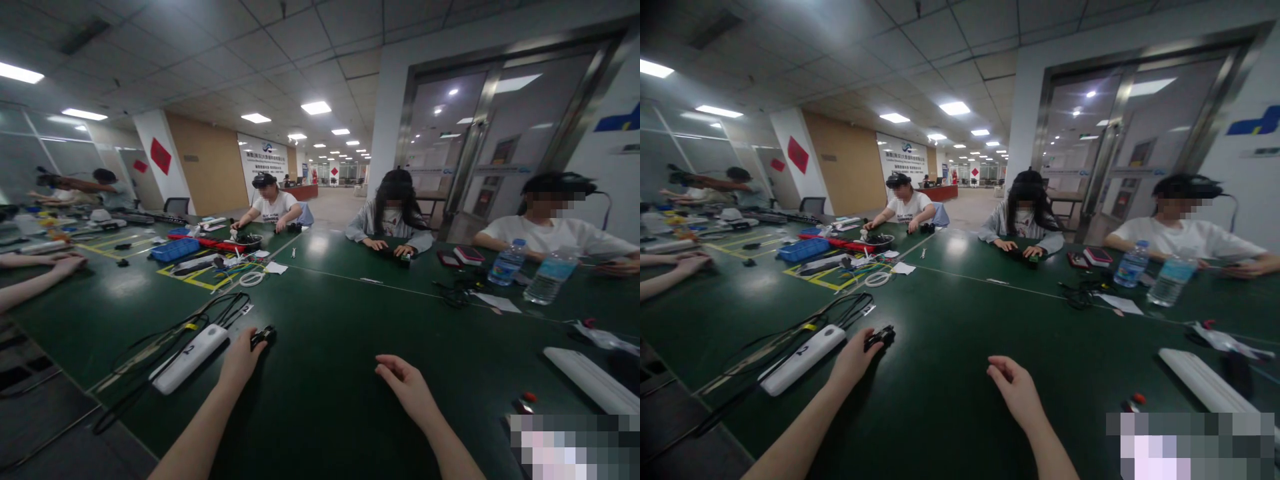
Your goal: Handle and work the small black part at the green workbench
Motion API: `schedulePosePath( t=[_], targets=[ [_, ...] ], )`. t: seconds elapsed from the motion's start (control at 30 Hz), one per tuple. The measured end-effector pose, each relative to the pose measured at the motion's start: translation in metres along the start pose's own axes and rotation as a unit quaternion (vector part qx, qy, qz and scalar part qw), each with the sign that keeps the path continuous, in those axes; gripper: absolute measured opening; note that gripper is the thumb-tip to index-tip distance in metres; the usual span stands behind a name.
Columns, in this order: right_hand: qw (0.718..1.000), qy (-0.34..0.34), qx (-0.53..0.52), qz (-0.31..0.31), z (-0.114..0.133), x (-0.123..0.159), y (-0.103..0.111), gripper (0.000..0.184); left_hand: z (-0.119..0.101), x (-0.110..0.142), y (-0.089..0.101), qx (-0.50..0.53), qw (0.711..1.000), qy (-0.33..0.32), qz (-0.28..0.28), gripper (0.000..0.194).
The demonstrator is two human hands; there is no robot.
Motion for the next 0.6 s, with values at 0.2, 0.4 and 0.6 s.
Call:
schedulePosePath(
  t=[0.2,0.4,0.6],
  targets=[
    [1.000,0.005,-0.018,-0.001,-0.001,-0.001,-0.001,0.030,-0.005,0.002,0.003,0.024,1.000,0.018,0.009,0.042],
    [0.999,0.015,-0.031,-0.013,-0.004,-0.002,0.001,0.029,-0.070,0.024,-0.018,0.130,0.982,-0.108,0.088,0.041],
    [0.998,0.038,-0.041,-0.042,-0.004,-0.002,0.003,0.031,-0.150,0.057,-0.040,0.199,0.943,-0.208,0.166,0.046]
  ],
)
Point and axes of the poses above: each hand's wrist, its own x-axis away from the middle knuckle, its own y-axis out of the back of the hand, z = x × y, the point moved 4 cm from there along -x, towards the middle knuckle, and after that the axes turned 9 degrees about -x, right-handed, at the moved point
